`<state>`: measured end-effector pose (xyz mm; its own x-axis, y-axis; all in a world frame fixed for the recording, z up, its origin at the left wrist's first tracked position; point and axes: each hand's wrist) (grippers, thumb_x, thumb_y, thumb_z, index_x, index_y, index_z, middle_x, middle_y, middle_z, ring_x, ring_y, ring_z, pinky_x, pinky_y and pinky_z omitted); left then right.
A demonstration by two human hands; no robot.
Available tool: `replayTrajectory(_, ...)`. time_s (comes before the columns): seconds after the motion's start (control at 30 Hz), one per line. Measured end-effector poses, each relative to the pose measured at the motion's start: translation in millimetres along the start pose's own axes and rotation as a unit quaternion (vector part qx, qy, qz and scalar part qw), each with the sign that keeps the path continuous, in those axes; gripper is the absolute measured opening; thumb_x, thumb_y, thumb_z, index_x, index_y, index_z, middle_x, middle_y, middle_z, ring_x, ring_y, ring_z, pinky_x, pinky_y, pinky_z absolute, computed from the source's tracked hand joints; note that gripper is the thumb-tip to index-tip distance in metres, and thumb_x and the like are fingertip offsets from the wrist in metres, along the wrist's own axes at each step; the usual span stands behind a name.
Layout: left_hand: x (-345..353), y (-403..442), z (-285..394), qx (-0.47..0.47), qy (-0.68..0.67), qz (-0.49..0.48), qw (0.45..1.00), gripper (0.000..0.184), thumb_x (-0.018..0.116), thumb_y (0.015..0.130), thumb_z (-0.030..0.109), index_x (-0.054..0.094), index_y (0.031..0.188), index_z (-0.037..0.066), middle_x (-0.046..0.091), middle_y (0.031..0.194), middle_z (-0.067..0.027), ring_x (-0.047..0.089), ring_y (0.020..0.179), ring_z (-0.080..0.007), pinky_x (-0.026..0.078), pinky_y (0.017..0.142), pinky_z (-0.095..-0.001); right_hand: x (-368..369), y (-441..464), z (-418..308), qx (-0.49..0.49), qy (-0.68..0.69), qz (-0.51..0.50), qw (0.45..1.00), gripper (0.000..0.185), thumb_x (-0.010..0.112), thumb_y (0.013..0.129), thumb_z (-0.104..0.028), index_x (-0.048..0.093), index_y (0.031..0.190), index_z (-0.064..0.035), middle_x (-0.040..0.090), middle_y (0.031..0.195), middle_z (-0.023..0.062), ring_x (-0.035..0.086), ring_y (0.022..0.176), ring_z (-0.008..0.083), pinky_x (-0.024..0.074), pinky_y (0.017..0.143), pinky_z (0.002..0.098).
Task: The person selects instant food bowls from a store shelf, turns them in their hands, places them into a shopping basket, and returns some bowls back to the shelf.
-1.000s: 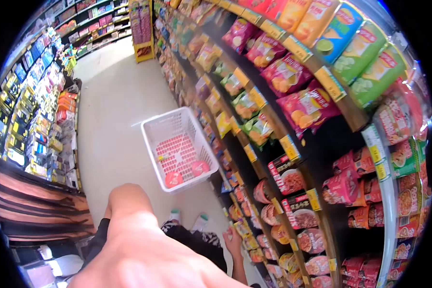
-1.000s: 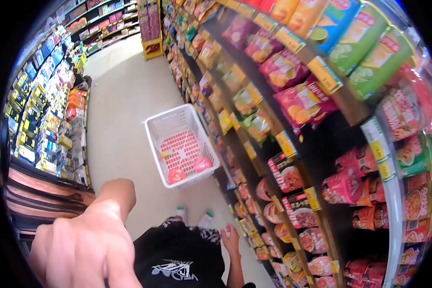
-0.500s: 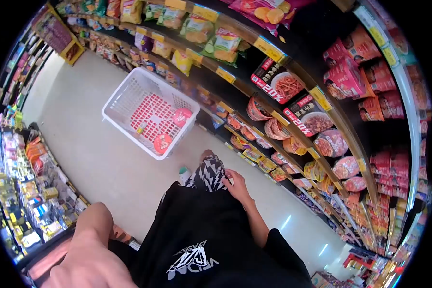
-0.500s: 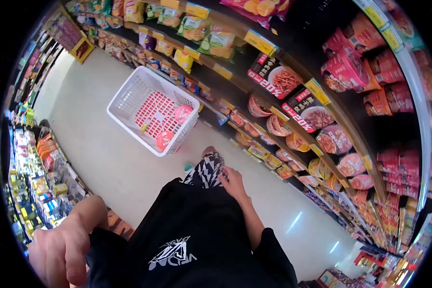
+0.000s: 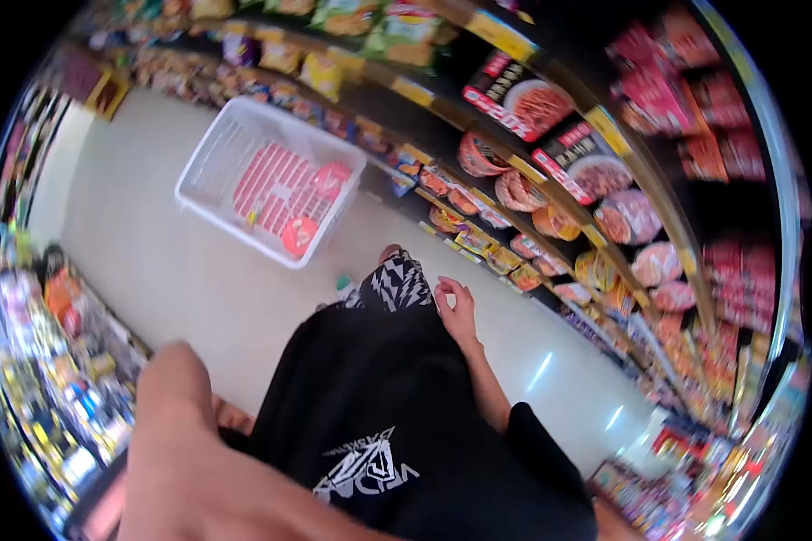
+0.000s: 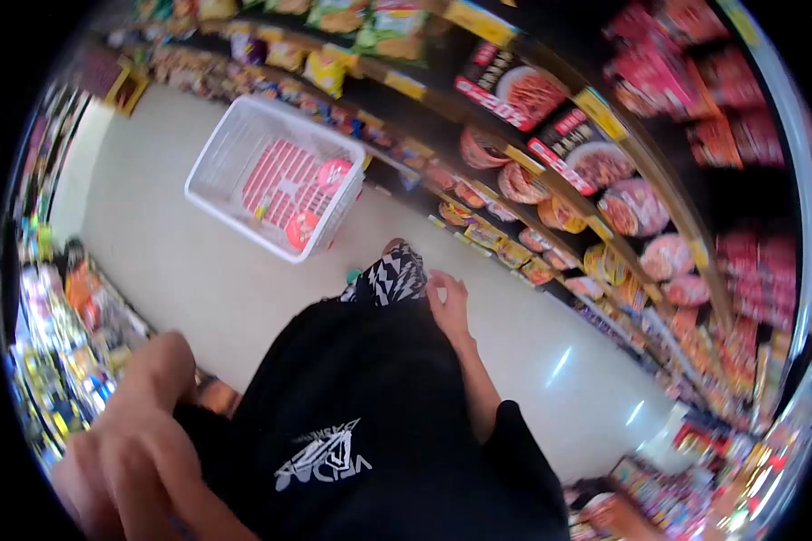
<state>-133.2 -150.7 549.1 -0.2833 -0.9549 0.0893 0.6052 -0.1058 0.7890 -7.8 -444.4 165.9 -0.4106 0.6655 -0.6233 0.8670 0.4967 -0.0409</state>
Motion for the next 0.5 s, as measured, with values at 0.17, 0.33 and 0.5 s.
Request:
replayTrajectory(0.17,-14,1,-1,-0.013,-0.015,-0.017,1.000,0.076,0.036,0.088,0.068,0.042,0.140,0.011,0.050,0.134,-0.0165,0.040,0.130,-0.0281,0.023,0.110,-0.0507,-2,-1,-1,0.071,0.093,0.041,0.992,0.023,0.062,0.091,-0.012,0.066,0.111,-0.0022,0.071,0.093,0.0151,0.068,0.089,0.0264,0.0518,0.082,0.0353)
replayTrajectory(0.33,-14,-1,-9,-0.023,-0.019,-0.006,1.000,0.078,0.035,0.088,0.069,0.041,0.140,0.011,0.050,0.135,-0.0172,0.039,0.130,-0.0285,0.022,0.111,-0.0505,-8,6,-3,0.061,0.075,0.035,0.995,0.025,0.060,0.091,-0.010,0.064,0.114,-0.0023,0.070,0.094,0.0165,0.068,0.089,0.0244,0.0532,0.076,0.0347)
replayTrajectory(0.5,-14,4,-18,-0.019,-0.022,-0.001,1.000,0.080,0.034,0.087,0.070,0.040,0.141,0.011,0.049,0.136,-0.0178,0.039,0.131,-0.0290,0.021,0.111,-0.0504,-11,9,-5,0.076,0.060,0.000,0.995,0.024,0.060,0.093,-0.010,0.064,0.116,-0.0038,0.071,0.092,0.0102,0.067,0.089,0.0180,0.0516,0.080,0.0315)
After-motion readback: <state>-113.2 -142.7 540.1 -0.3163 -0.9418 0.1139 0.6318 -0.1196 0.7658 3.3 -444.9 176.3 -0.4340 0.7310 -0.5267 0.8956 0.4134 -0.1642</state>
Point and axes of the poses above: each hand's wrist, its own y-axis towards the middle knuckle, its own x-axis out of the palm, z = x × y
